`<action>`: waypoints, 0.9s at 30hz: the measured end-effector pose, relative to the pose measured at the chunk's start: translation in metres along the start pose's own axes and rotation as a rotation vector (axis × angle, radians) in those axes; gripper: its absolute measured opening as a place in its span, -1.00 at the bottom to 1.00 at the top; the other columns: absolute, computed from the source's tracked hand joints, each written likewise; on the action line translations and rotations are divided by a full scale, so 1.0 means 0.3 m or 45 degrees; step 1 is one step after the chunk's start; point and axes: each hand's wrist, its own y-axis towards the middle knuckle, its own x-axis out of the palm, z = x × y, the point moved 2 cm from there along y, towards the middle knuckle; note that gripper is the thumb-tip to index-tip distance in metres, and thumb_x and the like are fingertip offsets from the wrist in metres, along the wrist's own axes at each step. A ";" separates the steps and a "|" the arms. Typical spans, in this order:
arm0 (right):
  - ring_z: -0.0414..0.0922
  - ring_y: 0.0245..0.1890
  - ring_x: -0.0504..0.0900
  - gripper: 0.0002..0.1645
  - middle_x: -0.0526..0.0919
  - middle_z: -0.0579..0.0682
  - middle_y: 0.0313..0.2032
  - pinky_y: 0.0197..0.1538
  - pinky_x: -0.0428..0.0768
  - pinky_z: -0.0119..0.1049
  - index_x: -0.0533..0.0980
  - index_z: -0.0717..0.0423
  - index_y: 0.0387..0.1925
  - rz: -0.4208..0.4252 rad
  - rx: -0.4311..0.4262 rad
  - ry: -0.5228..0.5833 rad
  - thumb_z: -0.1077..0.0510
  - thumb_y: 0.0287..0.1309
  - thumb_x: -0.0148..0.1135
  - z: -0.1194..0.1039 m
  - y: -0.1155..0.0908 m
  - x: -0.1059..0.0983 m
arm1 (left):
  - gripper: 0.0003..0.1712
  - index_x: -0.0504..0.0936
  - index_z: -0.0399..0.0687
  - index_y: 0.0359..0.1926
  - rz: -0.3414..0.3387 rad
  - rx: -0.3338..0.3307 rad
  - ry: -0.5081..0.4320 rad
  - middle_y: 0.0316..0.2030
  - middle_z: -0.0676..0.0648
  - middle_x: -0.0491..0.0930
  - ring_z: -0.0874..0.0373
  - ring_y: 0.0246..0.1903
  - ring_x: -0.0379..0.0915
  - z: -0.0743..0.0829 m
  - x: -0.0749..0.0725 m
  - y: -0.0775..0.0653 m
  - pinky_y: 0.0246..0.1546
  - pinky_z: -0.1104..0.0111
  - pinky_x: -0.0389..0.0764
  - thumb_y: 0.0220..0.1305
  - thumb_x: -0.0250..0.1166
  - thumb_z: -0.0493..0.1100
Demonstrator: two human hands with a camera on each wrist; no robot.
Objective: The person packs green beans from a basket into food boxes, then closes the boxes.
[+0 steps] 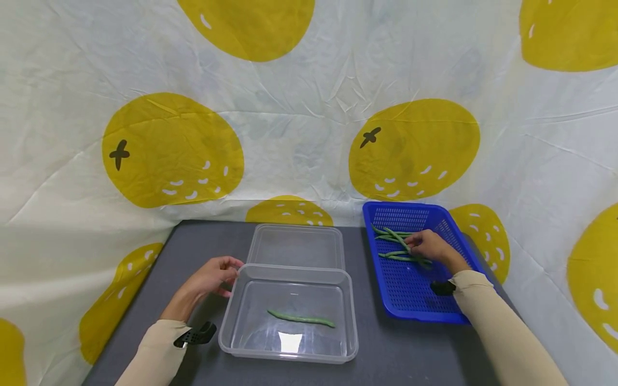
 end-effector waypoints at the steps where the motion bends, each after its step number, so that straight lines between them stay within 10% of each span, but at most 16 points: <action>1: -0.02 -0.20 0.68 -0.65 0.74 0.21 -0.17 -0.14 0.68 -0.11 0.59 0.45 0.04 -0.010 0.007 0.036 0.38 0.23 0.25 -0.001 0.000 -0.002 | -0.58 0.48 -0.38 0.20 0.000 -0.002 0.000 -0.12 -0.30 0.61 0.03 -0.28 0.57 0.000 0.000 0.000 -0.41 0.18 0.70 0.36 0.15 -0.29; 13: 0.06 -0.08 0.71 -0.57 0.68 0.34 -0.06 0.00 0.70 -0.06 0.51 0.45 0.15 -0.055 -0.001 0.369 0.25 0.35 0.26 -0.055 -0.026 -0.028 | -0.58 0.48 -0.39 0.20 -0.015 0.009 0.001 -0.13 -0.30 0.60 0.03 -0.28 0.57 -0.001 0.001 -0.001 -0.41 0.18 0.70 0.38 0.15 -0.28; 27: 0.10 -0.11 0.73 -0.49 0.70 0.24 -0.10 -0.05 0.71 -0.08 0.54 0.39 0.12 -0.008 -0.086 0.393 0.14 0.25 0.40 -0.141 -0.051 -0.062 | -0.59 0.48 -0.40 0.20 -0.025 0.014 -0.027 -0.10 -0.33 0.60 0.03 -0.30 0.58 -0.003 -0.002 0.002 -0.41 0.16 0.70 0.39 0.12 -0.30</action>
